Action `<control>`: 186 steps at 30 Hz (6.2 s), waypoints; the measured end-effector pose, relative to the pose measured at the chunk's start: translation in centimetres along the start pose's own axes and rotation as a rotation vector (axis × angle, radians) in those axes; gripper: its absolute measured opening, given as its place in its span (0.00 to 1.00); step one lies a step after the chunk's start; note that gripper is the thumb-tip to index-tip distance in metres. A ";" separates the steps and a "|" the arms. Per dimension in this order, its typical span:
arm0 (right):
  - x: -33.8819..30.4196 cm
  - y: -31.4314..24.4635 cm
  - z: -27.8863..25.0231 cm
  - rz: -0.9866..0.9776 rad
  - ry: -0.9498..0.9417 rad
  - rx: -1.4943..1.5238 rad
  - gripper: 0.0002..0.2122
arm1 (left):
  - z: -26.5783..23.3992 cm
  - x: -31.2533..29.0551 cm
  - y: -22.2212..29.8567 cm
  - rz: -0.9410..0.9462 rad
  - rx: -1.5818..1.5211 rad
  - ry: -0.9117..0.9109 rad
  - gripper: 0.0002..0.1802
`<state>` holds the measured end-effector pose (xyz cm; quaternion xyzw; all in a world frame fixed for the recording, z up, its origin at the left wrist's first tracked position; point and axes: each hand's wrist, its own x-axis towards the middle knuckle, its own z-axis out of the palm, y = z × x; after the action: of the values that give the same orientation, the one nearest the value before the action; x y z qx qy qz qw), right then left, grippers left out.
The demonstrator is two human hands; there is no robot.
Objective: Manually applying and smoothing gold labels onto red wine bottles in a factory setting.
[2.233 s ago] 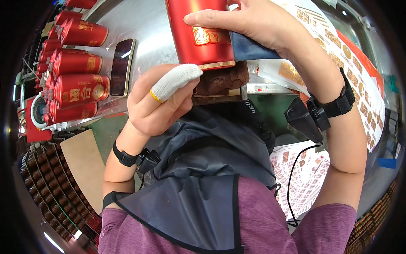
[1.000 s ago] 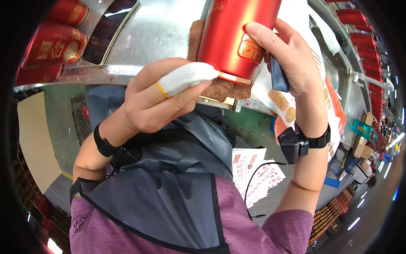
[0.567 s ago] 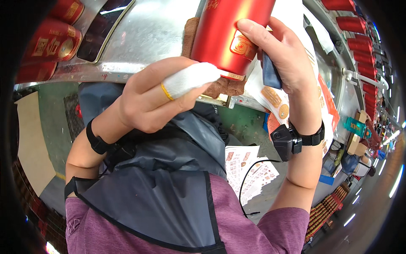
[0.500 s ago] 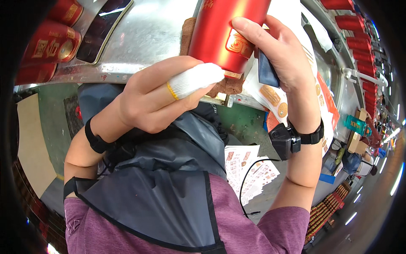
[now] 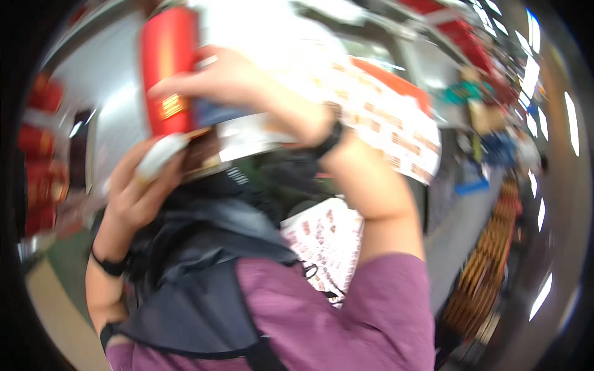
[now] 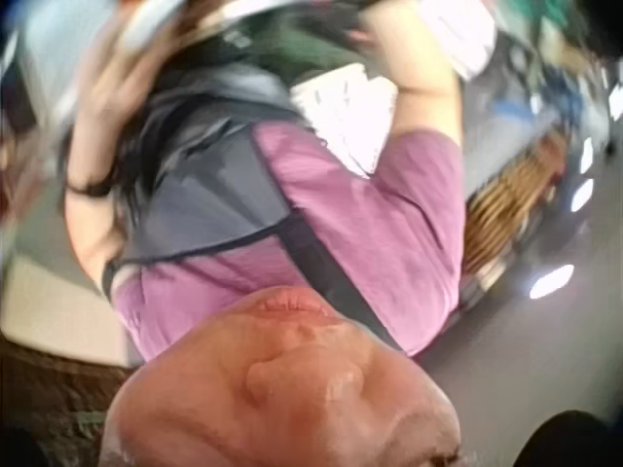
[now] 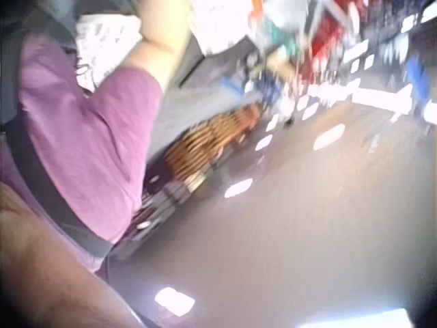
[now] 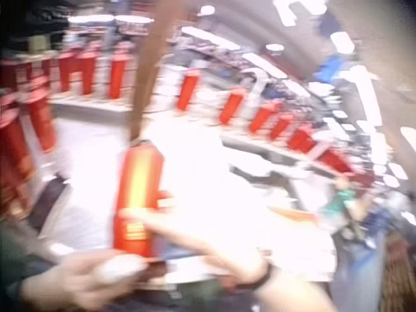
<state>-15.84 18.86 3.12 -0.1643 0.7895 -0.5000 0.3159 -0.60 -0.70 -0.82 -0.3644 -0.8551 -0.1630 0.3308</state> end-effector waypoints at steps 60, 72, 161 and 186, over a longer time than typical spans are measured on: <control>-1.2 -5.9 -3.8 -0.298 -0.055 -0.200 0.27 | 0.4 0.5 0.8 -0.052 0.072 0.017 0.17; 7.9 2.9 -3.9 0.017 -0.350 0.575 0.14 | 0.0 -0.2 1.9 -0.137 0.080 -0.046 0.24; 1.3 -9.4 -1.1 0.001 0.124 0.074 0.18 | 0.1 1.5 2.0 -0.061 0.138 -0.051 0.22; 6.3 -1.0 -3.7 0.089 -0.077 0.451 0.14 | 0.3 0.9 2.1 -0.094 0.116 -0.002 0.22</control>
<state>-23.04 17.31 2.97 -0.0737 0.6515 -0.6428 0.3962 0.34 1.36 -0.39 -0.3042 -0.8795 -0.1281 0.3428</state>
